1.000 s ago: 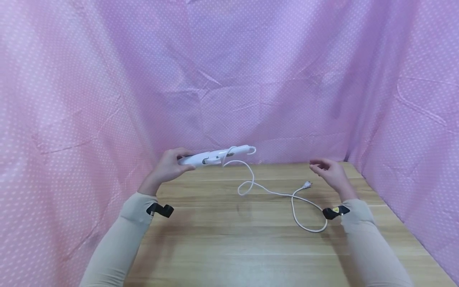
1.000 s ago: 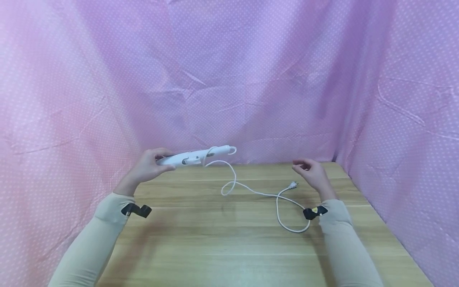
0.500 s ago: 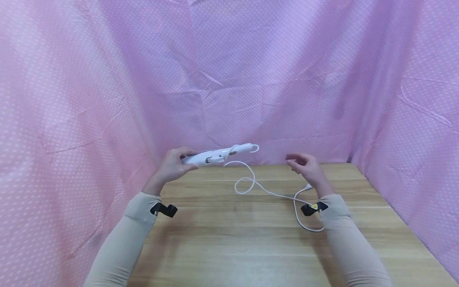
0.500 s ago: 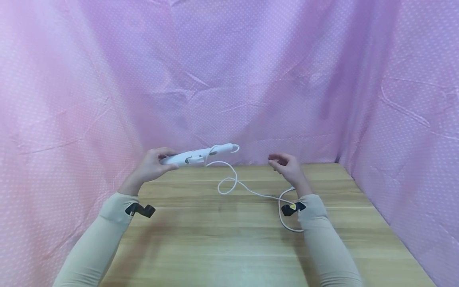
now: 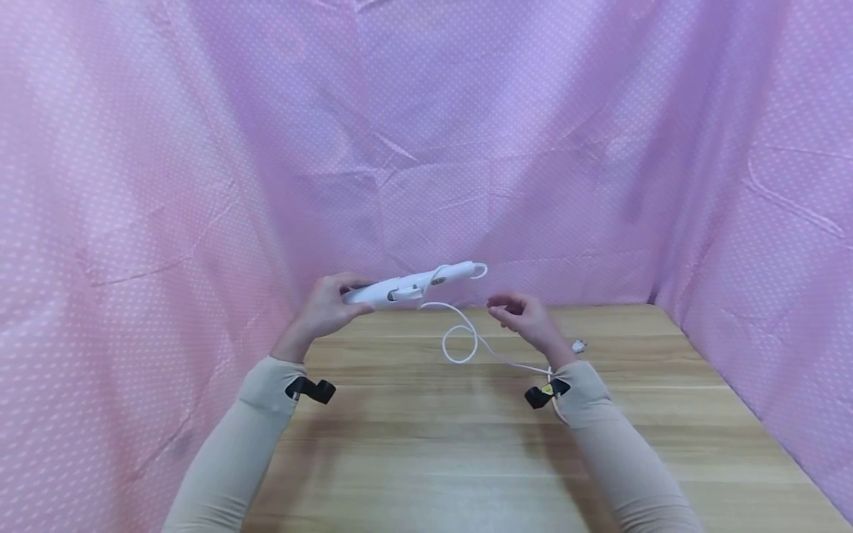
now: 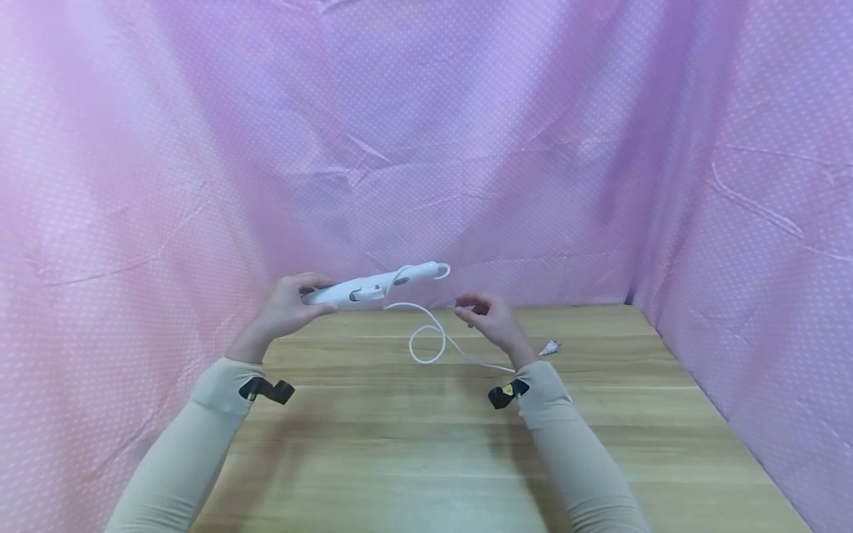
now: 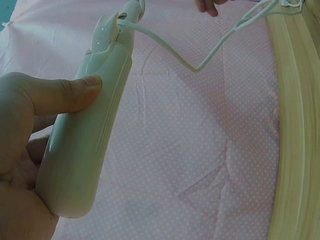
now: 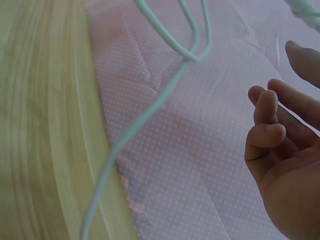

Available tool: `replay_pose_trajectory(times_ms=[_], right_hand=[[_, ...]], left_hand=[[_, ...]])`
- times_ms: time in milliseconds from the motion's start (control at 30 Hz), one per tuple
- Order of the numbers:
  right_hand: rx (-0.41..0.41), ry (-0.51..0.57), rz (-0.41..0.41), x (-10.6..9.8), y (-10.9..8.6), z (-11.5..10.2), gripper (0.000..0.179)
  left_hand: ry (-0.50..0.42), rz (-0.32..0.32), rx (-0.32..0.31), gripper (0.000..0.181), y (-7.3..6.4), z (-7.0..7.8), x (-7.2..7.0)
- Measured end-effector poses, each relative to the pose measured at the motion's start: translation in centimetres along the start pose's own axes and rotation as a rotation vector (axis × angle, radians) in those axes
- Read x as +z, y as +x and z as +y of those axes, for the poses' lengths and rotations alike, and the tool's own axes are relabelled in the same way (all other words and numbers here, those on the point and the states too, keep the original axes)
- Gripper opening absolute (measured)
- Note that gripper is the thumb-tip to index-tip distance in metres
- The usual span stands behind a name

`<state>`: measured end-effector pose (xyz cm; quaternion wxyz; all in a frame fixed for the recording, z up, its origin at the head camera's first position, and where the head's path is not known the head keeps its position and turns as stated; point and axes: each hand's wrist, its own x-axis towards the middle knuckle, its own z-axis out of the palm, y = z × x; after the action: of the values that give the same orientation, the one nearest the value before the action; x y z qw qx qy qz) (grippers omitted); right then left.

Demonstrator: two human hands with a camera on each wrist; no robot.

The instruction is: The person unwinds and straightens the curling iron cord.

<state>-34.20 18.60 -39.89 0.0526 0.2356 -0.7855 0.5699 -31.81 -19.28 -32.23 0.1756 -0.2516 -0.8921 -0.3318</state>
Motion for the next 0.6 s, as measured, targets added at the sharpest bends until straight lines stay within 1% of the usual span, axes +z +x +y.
replay_pose_trajectory(times_ms=[133,233,400,600], right_hand=[[-0.008,-0.055,-0.066,1.5,-0.2,-1.0,0.029],[-0.004,-0.078,-0.093,2.7,0.3,-0.1,0.028],[0.014,-0.085,-0.064,4.1,1.3,2.1,0.027],[0.047,-0.065,-0.023,4.9,1.6,2.7,0.024]], left_hand=[[-0.014,0.004,-0.001,0.041,0.1,0.3,0.1],[-0.02,0.005,0.001,0.04,0.2,0.6,0.2],[-0.014,0.012,0.009,0.04,0.2,1.0,0.3],[-0.031,0.007,0.026,0.04,0.2,1.2,0.3]])
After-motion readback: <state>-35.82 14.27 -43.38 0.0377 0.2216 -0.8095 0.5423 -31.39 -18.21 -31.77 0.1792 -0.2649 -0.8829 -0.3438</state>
